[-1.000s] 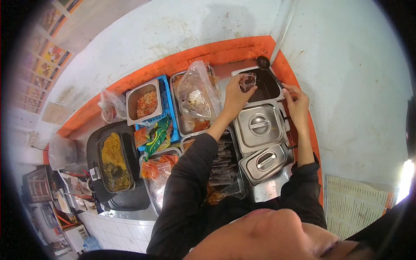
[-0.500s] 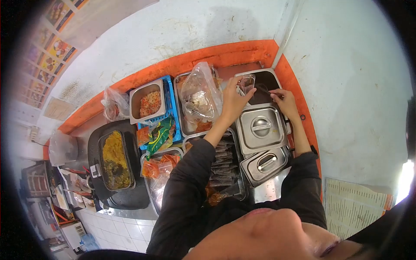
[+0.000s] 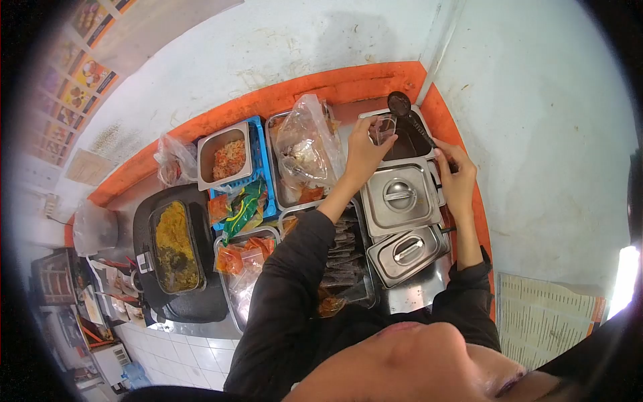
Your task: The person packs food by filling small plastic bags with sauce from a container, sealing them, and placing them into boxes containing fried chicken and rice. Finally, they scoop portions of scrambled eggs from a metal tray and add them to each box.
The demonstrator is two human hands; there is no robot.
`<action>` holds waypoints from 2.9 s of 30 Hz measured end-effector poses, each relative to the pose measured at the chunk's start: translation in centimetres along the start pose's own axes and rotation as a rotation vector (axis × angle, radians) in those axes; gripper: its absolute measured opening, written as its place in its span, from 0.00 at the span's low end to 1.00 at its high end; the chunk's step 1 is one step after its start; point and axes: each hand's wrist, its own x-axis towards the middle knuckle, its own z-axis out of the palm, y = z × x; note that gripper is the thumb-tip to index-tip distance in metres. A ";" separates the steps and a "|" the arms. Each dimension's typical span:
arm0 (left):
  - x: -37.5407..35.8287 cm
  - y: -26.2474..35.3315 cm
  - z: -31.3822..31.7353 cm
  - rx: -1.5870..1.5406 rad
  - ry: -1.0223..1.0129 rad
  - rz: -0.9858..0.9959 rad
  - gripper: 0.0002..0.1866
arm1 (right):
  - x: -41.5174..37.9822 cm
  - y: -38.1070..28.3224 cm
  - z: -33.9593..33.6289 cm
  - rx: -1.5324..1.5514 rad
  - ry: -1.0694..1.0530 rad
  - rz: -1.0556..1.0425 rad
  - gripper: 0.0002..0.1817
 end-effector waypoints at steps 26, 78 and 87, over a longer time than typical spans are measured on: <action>-0.6 -0.3 0.0 -0.034 -0.016 -0.044 0.22 | 0.4 2.0 1.0 0.169 0.052 0.141 0.09; -38.9 -5.3 -78.2 1.321 0.502 -0.327 0.17 | -38.0 -48.0 55.9 0.858 -0.827 -0.196 0.05; -46.2 -5.9 -77.4 1.138 0.546 -0.425 0.27 | -44.2 -52.0 73.8 0.894 -0.934 0.071 0.12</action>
